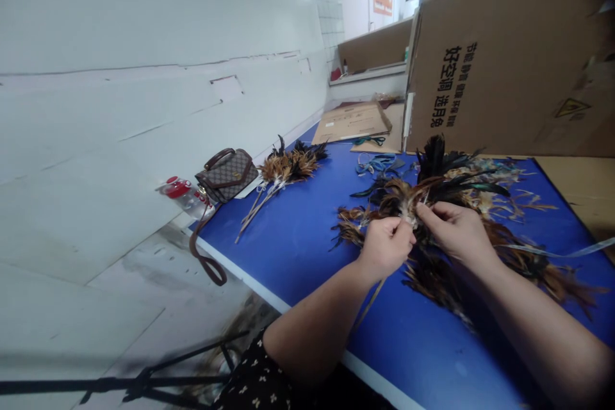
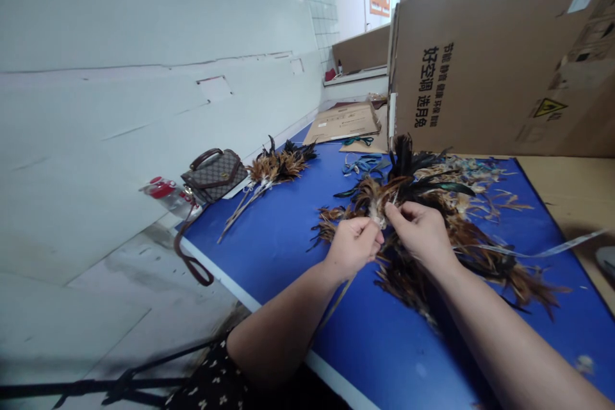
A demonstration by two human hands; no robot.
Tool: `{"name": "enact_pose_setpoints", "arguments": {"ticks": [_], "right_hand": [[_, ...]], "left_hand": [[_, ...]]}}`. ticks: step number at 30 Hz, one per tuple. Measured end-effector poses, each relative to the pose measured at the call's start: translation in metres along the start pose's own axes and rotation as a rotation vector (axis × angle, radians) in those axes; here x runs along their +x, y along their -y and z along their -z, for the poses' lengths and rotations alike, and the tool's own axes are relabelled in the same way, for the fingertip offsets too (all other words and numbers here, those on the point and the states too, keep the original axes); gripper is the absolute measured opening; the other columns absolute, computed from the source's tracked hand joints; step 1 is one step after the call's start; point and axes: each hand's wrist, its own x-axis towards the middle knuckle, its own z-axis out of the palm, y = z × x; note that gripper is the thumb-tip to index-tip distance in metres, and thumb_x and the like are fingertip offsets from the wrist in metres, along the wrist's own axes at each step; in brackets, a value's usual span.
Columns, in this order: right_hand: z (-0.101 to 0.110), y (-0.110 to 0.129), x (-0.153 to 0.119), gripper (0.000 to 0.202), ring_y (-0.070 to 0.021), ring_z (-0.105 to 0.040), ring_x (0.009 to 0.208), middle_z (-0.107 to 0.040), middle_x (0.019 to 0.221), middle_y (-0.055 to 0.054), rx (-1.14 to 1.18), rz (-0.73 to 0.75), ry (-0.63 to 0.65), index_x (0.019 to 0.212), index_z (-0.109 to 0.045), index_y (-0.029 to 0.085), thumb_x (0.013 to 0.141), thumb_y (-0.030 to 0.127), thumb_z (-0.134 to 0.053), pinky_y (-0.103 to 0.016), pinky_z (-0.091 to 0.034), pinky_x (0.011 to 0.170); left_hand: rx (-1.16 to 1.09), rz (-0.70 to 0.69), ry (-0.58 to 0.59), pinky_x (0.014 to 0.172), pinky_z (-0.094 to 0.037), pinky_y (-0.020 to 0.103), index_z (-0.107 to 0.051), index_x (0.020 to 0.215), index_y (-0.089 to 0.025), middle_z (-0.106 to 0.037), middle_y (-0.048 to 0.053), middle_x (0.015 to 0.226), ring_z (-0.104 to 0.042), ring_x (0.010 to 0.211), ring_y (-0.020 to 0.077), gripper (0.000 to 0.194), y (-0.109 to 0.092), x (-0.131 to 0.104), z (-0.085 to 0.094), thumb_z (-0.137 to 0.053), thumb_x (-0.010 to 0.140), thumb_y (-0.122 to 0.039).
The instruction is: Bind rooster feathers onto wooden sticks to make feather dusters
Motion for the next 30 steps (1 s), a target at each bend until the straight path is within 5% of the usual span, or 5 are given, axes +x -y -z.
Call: {"name": "enact_pose_setpoints", "arguments": {"ticks": [15,23,30], "right_hand": [[0.000,-0.004,0.001,0.066,-0.0108,-0.027,0.050,-0.037,0.051,0.003,0.004,-0.015,0.017,0.055,-0.056,0.022,0.083,0.080,-0.070,-0.030,-0.018,0.045],[0.000,-0.003,0.001,0.063,-0.0116,-0.037,0.050,-0.049,0.051,0.001,-0.011,-0.002,0.048,0.057,-0.061,0.020,0.084,0.076,-0.071,-0.028,-0.026,0.045],[0.001,0.006,-0.001,0.068,-0.0117,-0.043,0.051,-0.055,0.055,-0.001,0.055,-0.083,0.061,0.061,-0.063,0.019,0.078,0.083,-0.075,-0.027,-0.030,0.046]], "left_hand": [[-0.061,-0.091,0.083,0.052,-0.035,0.024,-0.065,0.077,-0.013,-0.054,-0.002,0.058,-0.045,0.050,0.0069,0.044,-0.001,0.001,0.001,-0.074,0.091,-0.054],[-0.121,-0.015,0.178,0.052,-0.033,0.023,-0.061,0.074,-0.013,-0.056,0.000,0.064,-0.047,0.051,0.0061,0.035,-0.006,0.000,0.006,-0.070,0.093,-0.040],[-0.258,0.104,0.219,0.071,-0.057,0.029,-0.066,0.085,-0.009,-0.072,0.008,0.075,-0.070,0.060,0.0146,0.017,-0.010,0.009,0.015,-0.069,0.089,-0.026]]}}
